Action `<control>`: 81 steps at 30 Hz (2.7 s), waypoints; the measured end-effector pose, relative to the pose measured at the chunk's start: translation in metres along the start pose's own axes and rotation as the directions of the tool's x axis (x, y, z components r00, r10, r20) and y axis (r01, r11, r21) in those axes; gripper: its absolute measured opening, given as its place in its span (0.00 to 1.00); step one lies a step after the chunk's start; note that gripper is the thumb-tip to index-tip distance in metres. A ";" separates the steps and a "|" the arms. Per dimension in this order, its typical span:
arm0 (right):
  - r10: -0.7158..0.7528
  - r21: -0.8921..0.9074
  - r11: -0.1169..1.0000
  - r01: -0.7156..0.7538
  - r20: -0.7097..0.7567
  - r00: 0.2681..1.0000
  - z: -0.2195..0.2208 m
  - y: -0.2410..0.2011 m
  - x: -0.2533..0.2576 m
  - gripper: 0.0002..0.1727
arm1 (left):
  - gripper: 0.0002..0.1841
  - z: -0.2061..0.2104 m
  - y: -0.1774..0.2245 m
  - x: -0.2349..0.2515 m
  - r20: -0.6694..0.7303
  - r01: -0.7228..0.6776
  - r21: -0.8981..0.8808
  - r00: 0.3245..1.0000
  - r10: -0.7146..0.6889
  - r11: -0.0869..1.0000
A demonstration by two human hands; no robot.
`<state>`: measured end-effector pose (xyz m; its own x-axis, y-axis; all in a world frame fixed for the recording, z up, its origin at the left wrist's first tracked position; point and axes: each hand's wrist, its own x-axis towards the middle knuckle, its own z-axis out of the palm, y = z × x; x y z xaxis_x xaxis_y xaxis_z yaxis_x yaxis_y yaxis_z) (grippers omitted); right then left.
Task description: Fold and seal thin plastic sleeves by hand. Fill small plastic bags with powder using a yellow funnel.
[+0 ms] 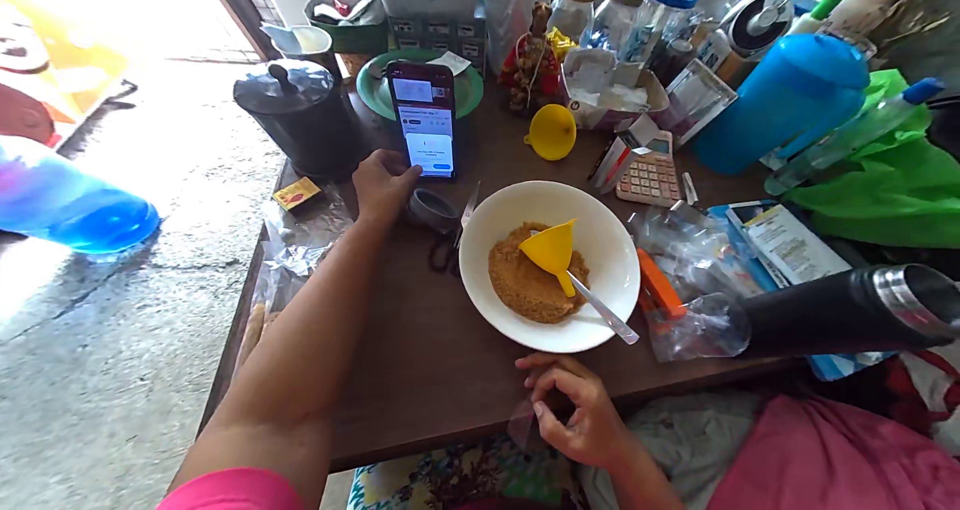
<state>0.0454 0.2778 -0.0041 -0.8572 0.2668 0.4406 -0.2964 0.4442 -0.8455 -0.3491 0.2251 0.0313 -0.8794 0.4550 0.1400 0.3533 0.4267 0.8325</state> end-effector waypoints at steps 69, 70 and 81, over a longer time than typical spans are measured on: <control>-0.161 -0.462 0.852 0.247 0.218 0.963 0.001 -0.098 0.013 0.09 | 0.11 -0.014 0.051 -0.347 0.278 0.097 -0.853 0.916 0.289 0.513; -0.178 -0.462 0.848 0.259 0.212 0.961 -0.001 -0.098 0.015 0.09 | 0.11 -0.013 0.051 -0.347 0.263 0.079 -0.848 0.921 0.287 0.523; 0.121 -0.761 0.648 -0.013 0.086 0.989 -0.071 -0.047 0.148 0.33 | 0.10 -0.019 0.067 -0.310 0.105 -0.081 -0.740 0.967 0.233 0.668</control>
<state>-0.0378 0.3573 0.1226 -0.9198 0.2437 0.3076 0.1394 0.9356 -0.3243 -0.0585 0.0983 0.0540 -0.7345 0.6213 0.2729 0.0708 -0.3298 0.9414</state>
